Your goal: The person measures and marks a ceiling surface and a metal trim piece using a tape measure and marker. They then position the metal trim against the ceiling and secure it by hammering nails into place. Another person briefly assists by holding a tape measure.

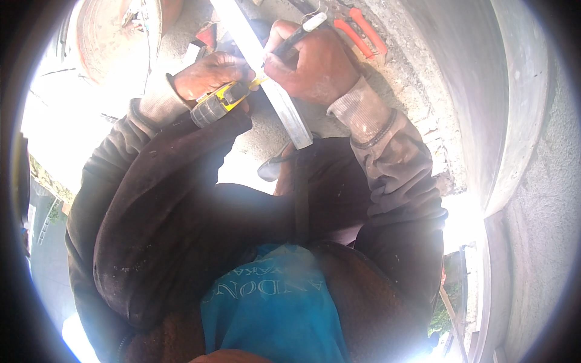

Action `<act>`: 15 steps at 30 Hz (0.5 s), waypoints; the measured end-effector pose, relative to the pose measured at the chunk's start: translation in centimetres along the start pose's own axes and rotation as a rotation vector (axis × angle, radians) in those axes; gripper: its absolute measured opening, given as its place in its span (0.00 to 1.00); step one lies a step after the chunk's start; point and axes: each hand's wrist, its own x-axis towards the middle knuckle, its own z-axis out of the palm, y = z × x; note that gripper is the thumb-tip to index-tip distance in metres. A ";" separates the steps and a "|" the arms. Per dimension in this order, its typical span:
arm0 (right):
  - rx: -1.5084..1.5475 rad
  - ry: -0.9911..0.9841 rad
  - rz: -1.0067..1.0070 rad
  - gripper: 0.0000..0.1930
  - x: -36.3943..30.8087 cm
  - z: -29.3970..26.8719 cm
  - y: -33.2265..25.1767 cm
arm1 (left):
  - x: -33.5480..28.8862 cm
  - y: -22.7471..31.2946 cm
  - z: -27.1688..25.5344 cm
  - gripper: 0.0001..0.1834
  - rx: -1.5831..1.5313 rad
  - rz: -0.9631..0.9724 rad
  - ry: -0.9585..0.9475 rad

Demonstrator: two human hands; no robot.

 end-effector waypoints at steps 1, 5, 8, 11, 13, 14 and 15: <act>-0.019 -0.011 0.007 0.05 0.0 -0.2 -0.2 | -0.1 0.0 0.0 0.23 0.022 0.011 0.005; 0.040 0.021 -0.021 0.04 0.1 0.0 -0.1 | -0.1 -0.1 -0.1 0.23 0.032 0.045 0.016; 0.236 0.230 -0.039 0.06 -0.5 -1.2 -1.5 | 0.3 1.1 -0.2 0.23 -0.257 -0.166 0.030; 0.334 0.264 0.321 0.14 -3.3 -2.1 -3.1 | 0.1 0.9 0.0 0.23 -0.272 -0.153 0.028; 0.108 0.166 0.353 0.17 -5.7 -2.0 -2.1 | 0.7 1.0 -0.4 0.23 -0.056 0.008 0.077; 0.121 0.144 0.328 0.19 -6.5 -1.2 -2.5 | 1.5 1.3 -0.9 0.24 0.091 0.121 0.118; 0.078 0.074 0.324 0.19 -7.3 -0.9 -2.8 | 1.6 1.7 -1.1 0.22 -0.075 0.062 0.094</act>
